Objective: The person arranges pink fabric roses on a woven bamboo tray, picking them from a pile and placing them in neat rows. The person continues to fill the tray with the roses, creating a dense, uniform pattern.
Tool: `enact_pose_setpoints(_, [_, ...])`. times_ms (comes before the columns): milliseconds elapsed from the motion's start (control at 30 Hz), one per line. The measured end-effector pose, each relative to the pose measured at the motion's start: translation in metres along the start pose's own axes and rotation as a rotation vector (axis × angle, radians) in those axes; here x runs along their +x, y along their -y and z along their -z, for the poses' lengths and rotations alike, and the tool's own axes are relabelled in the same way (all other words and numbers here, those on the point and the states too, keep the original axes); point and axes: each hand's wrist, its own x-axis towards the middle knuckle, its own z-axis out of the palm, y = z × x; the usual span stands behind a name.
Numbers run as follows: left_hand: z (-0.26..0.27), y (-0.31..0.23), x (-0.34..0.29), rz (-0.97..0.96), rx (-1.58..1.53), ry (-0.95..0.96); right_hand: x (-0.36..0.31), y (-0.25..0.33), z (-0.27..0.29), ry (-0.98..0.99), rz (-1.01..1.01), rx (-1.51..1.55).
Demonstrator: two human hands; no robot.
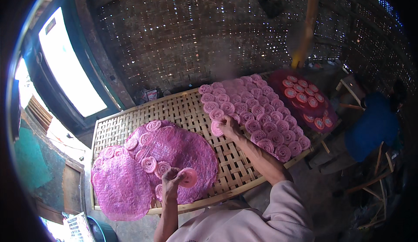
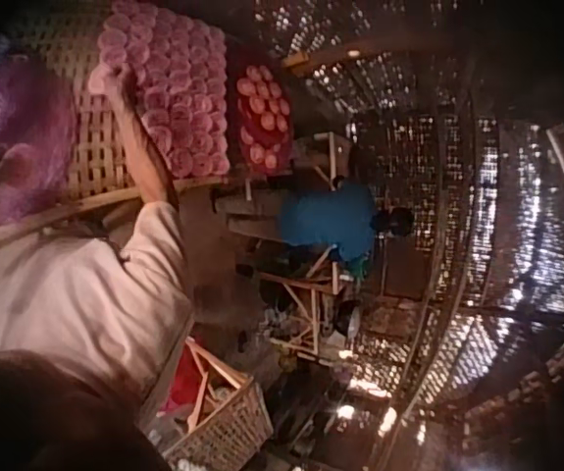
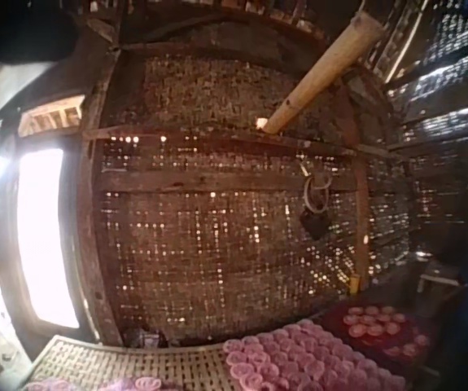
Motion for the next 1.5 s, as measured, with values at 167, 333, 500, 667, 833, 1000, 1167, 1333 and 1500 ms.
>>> enact_pose_setpoints(167, [0.006, -0.005, -0.015, -0.035, 0.026, -0.061, -0.008, 0.042, 0.009, -0.191, 0.319, -0.537])
enact_pose_setpoints(333, [-0.017, -0.013, -0.007, -0.029, -0.078, -0.047, -0.111, 0.081, -0.023, 0.457, -0.049, 0.46])
enact_pose_setpoints(500, [-0.024, -0.014, 0.008, -0.192, 0.309, 0.007, -0.148, 0.072, -0.037, 0.499, -0.199, 0.574])
enact_pose_setpoints(667, [0.054, -0.025, 0.015, -0.577, 1.435, -0.137, -0.087, 0.04, 0.025, 0.156, -0.014, 0.053])
enact_pose_setpoints(833, [0.054, -0.048, 0.019, -0.53, 1.551, 0.115, -0.049, 0.01, 0.064, -0.072, -0.03, -0.427])
enact_pose_setpoints(1000, [0.054, -0.056, 0.015, -0.425, 1.388, 0.138, -0.056, 0.019, 0.064, -0.327, 0.221, -0.654])
enact_pose_setpoints(1167, [0.035, -0.072, 0.0, -0.277, 1.042, 0.132, -0.135, 0.088, 0.017, 0.097, 0.173, -0.267])
enact_pose_setpoints(1333, [0.001, -0.054, -0.013, -0.108, 0.407, 0.171, -0.19, 0.117, -0.057, 0.655, -0.092, 0.725])
enact_pose_setpoints(1500, [0.043, -0.061, -0.043, -0.511, 1.298, 0.061, -0.138, 0.094, -0.015, 0.569, -0.03, 0.462])
